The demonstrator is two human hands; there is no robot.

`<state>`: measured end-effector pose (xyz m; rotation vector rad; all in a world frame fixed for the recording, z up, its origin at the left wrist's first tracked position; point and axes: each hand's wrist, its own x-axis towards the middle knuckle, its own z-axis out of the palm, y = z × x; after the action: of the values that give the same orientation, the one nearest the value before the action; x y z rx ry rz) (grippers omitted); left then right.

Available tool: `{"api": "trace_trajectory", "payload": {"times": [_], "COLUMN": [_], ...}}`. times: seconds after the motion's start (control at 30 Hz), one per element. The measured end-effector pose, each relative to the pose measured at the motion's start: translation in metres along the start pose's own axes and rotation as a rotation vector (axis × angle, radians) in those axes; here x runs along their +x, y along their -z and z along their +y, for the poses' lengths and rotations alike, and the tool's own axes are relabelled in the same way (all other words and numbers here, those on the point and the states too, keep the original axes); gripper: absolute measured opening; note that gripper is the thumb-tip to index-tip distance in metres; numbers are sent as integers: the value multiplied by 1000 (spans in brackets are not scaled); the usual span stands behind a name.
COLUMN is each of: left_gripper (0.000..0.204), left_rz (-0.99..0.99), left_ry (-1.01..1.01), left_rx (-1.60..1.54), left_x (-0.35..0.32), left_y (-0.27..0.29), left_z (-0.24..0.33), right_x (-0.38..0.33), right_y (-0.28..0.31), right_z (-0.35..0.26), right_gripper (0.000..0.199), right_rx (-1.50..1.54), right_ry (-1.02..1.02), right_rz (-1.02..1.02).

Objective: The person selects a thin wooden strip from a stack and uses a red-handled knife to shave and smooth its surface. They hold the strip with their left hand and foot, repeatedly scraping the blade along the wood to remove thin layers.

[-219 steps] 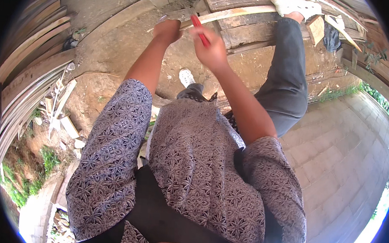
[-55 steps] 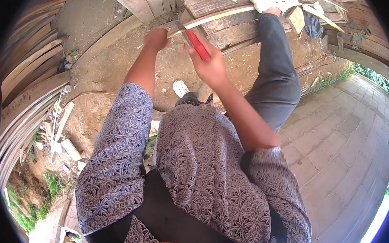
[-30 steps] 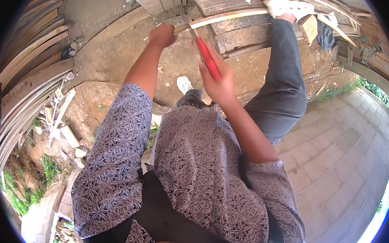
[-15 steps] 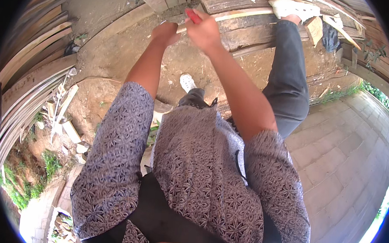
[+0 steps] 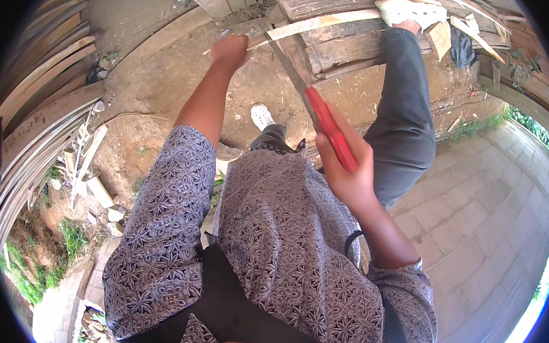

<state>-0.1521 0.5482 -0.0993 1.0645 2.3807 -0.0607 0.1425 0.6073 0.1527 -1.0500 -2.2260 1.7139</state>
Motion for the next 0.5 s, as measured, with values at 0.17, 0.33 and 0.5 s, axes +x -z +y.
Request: {"api": "trace_trajectory", "payload": {"times": [0.17,0.33,0.5], "left_gripper": [21,19,16], "left_rz": [61,86,120], "left_ry": [-26,-19,-16], "left_rx": [-25,-25,-30], "left_x": [-6,-4,-11], "left_y": [9,9,-9], "left_z": [8,12,4], "right_x": [149,203,95], "right_y": [-78,-112,-73], "right_z": [74,73,72], "right_gripper": [44,44,50], "right_rx": [-2,-10,-54], "right_ry": [138,1,166], "right_rz": [118,160,122]}}
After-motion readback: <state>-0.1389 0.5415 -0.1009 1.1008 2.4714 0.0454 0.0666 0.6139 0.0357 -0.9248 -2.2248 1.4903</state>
